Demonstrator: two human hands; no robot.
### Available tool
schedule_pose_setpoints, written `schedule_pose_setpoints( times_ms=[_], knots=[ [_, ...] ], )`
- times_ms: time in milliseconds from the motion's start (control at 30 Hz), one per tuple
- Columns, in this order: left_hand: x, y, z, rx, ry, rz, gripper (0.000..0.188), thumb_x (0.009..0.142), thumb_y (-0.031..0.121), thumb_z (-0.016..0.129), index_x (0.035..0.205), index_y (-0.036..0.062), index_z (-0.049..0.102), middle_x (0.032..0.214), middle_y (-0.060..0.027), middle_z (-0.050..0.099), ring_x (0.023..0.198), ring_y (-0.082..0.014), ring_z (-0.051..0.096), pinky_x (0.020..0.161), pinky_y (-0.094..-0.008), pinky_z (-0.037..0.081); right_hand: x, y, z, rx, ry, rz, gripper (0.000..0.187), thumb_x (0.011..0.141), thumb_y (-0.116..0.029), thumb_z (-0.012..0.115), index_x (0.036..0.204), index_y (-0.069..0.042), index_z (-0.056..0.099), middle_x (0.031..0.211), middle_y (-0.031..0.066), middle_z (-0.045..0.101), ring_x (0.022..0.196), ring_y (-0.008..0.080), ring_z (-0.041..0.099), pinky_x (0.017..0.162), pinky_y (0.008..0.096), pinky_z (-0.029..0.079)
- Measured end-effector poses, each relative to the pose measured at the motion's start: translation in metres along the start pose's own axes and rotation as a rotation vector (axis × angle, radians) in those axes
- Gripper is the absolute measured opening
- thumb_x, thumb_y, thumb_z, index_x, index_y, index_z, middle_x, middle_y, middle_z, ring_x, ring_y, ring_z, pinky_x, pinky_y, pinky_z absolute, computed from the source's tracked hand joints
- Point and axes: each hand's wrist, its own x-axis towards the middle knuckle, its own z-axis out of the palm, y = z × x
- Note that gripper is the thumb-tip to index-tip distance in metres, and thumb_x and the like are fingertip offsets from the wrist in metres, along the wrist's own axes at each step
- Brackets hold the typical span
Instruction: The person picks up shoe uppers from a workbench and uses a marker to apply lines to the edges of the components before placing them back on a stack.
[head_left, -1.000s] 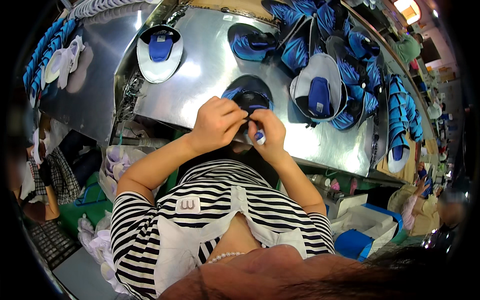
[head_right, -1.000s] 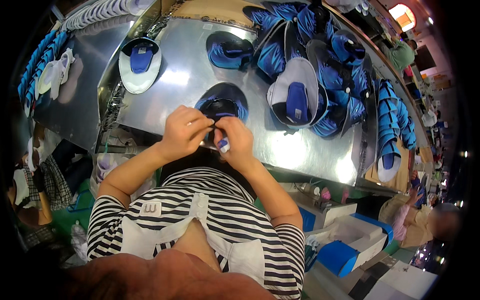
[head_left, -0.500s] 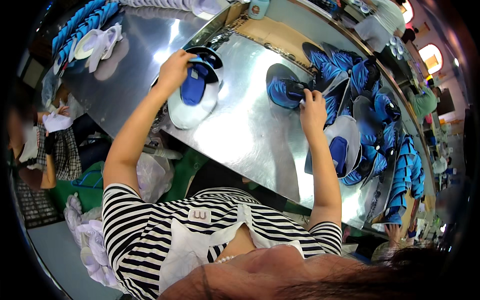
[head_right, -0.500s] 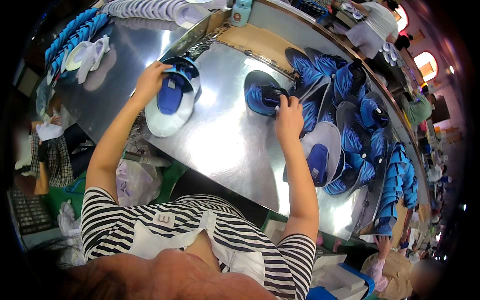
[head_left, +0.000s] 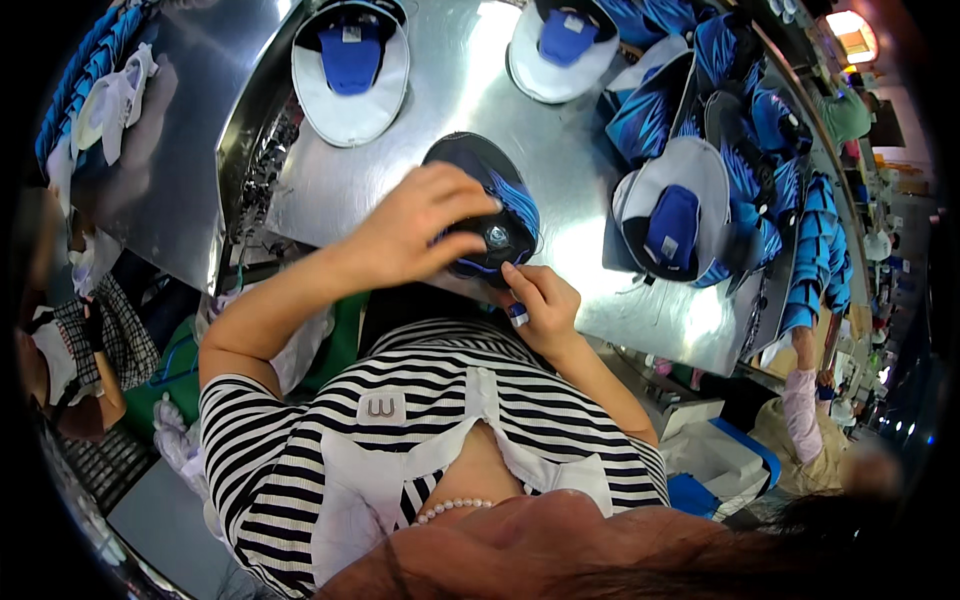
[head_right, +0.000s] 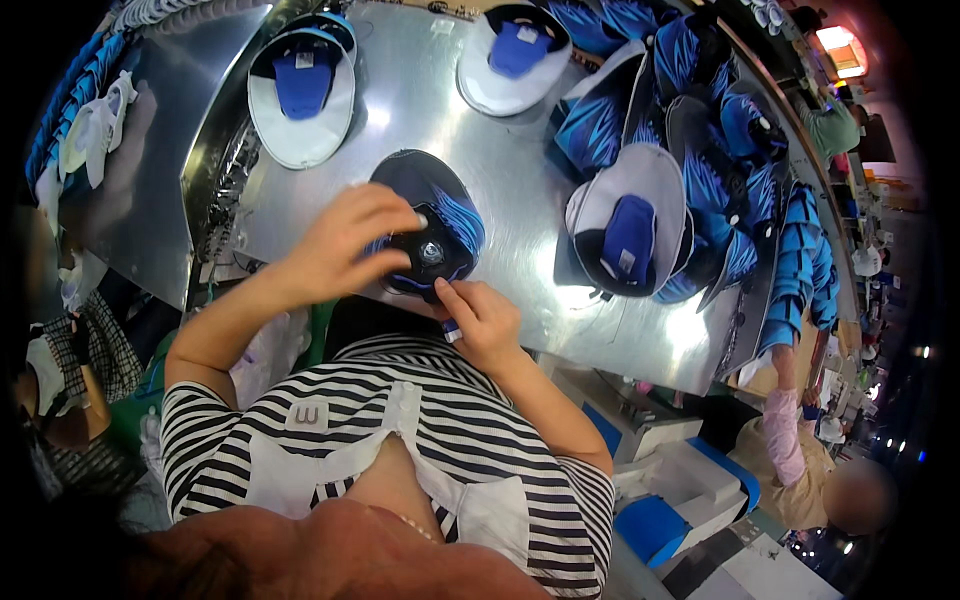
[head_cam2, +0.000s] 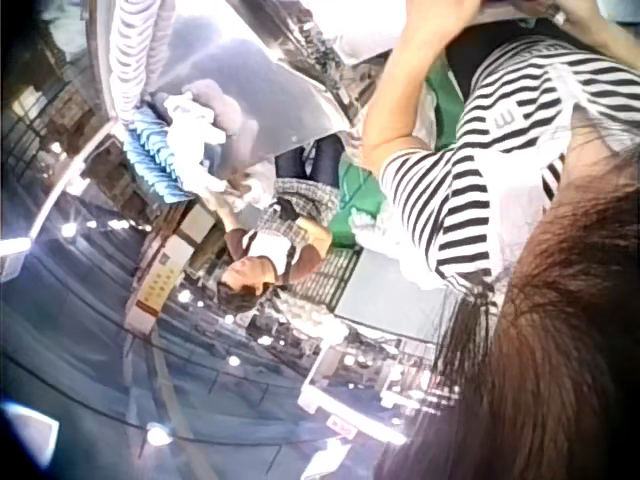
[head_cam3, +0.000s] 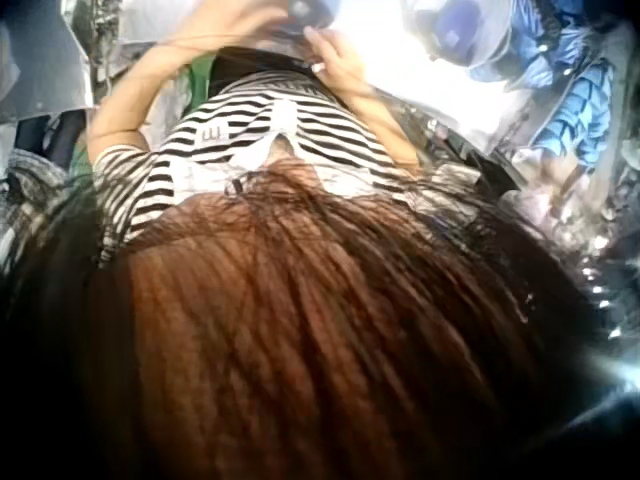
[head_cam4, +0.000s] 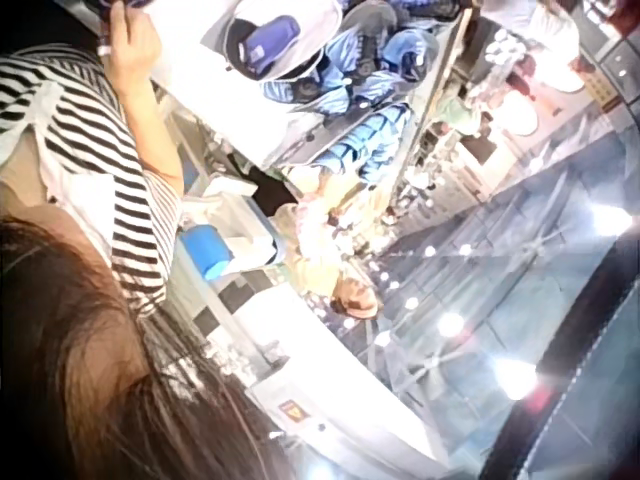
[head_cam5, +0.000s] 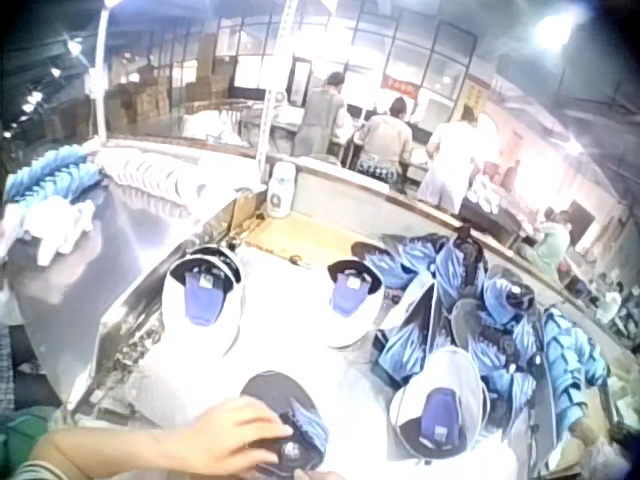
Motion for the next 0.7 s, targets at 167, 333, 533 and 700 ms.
schedule_pose_setpoints(
  times_ms=[167, 333, 533, 700],
  knots=[
    [-0.020, 0.026, 0.009, -0.092, -0.045, -0.175, 0.060, 0.076, 0.021, 0.079, 0.127, 0.0037, 0.054, 0.127, -0.0165, 0.054, 0.121, -0.0360, 0.049, 0.103, -0.0446, 0.038, -0.009, -0.001, -0.002, 0.045, 0.061, -0.033, 0.047, 0.065, 0.001, 0.079, 0.110, -0.002, 0.066, 0.090, 0.0103, 0.065, 0.066, 0.0222, 0.063, 0.054, 0.0304, 0.051],
    [-0.027, 0.036, -0.003, -0.069, -0.078, -0.062, 0.080, 0.071, 0.031, 0.082, 0.137, 0.0036, 0.046, 0.140, -0.0188, 0.048, 0.132, -0.0381, 0.042, 0.108, -0.0468, 0.033, 0.002, -0.011, -0.021, 0.260, 0.193, 0.010, 0.041, 0.073, 0.003, 0.077, 0.112, -0.002, 0.064, 0.097, 0.0134, 0.062, 0.066, 0.0188, 0.063, 0.055, 0.0299, 0.050],
    [-0.018, 0.048, -0.028, 0.320, 0.187, 0.008, 0.056, 0.070, -0.004, 0.067, 0.124, 0.0085, 0.062, 0.114, -0.0140, 0.066, 0.095, -0.0333, 0.066, 0.080, -0.0383, 0.053, 0.069, 0.003, -0.052, 1.018, 0.122, 0.523, 0.028, 0.079, -0.003, 0.075, 0.105, 0.000, 0.063, 0.090, 0.0012, 0.058, 0.068, 0.0036, 0.049, 0.057, 0.0183, 0.037],
    [-0.001, 0.011, -0.054, -0.133, 0.295, -0.473, 0.028, 0.085, 0.004, 0.058, 0.113, 0.0001, 0.065, 0.096, -0.0170, 0.070, 0.088, -0.0257, 0.067, 0.077, -0.0329, 0.051, 0.143, 0.040, -0.044, 1.208, 0.036, 0.658, 0.037, 0.092, -0.015, 0.064, 0.125, 0.002, 0.056, 0.089, 0.0057, 0.067, 0.062, 0.0059, 0.053, 0.049, 0.0184, 0.033]
  ],
)
